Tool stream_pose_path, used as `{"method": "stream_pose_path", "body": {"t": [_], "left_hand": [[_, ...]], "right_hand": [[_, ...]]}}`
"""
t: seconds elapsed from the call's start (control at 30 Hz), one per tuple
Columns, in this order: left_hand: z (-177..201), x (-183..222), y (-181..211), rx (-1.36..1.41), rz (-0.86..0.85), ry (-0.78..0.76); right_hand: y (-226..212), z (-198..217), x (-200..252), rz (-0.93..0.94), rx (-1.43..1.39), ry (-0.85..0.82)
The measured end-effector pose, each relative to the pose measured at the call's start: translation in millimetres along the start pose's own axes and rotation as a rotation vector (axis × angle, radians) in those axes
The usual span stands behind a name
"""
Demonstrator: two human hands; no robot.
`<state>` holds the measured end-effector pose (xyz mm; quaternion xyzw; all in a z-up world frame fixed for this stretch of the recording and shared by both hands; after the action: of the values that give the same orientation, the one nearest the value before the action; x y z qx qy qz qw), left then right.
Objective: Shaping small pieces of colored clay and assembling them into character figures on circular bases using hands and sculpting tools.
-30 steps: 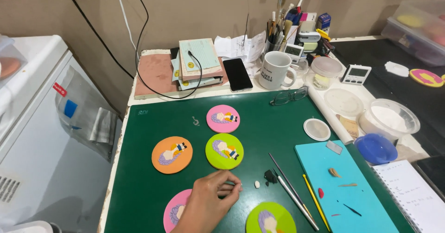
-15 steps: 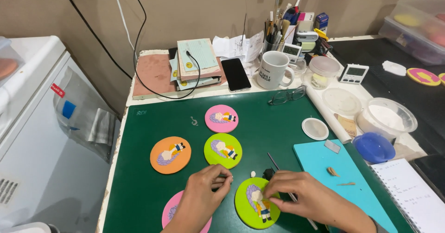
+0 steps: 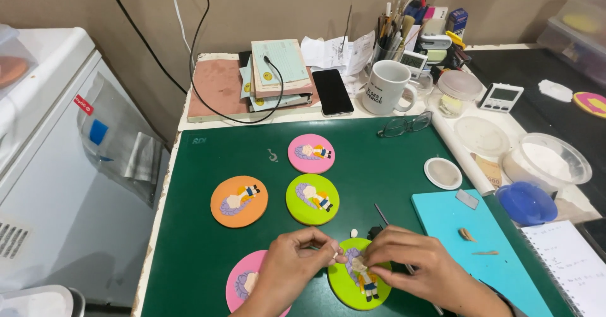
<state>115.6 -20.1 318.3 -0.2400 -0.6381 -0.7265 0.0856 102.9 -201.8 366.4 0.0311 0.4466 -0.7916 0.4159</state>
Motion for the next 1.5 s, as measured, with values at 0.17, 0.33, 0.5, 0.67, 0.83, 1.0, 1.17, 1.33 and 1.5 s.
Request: {"method": "stream_pose_path", "body": {"t": [0.17,0.33,0.5,0.67,0.83,1.0,1.17,1.33,1.5], "left_hand": [[-5,2,-2,0.009,-0.02,-0.048],[-14,7,-1,0.004,0.014,-0.135],[-22,5,-9,0.097,-0.076,-0.148],[-22,5,-14,0.093,-0.036,-0.134],[-22,4,-15,0.117,-0.041,-0.101],[-21,8,-11,0.06,-0.049,-0.101],[-20,9,-8,0.004,-0.033,-0.093],[-20,11,-5,-0.007,-0.013,-0.098],[-20,12,-3,-0.025,-0.034,-0.092]], "right_hand": [[0,-1,6,0.038,0.048,0.148],[-6,0,3,0.026,-0.006,0.247],[-2,-4,4,0.013,-0.012,0.274],[-3,-6,4,0.047,0.024,0.275],[-5,-8,5,0.086,0.109,0.266],[-9,-7,2,0.035,0.043,0.273],[-9,-6,2,0.039,0.004,0.268],[-4,-7,5,0.004,-0.011,0.262],[2,-8,6,-0.046,-0.022,0.252]]}}
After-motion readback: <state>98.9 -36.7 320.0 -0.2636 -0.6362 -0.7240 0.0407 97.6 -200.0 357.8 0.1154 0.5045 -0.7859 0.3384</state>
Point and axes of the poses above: each hand's wrist, its own x-axis away from the middle knuckle, its own z-axis out of the back of the hand, y = z × x, the point moved 7 cm from there along -x, towards the middle knuckle, and after that the axes turned 3 degrees about -x, right-handed, at the moved point
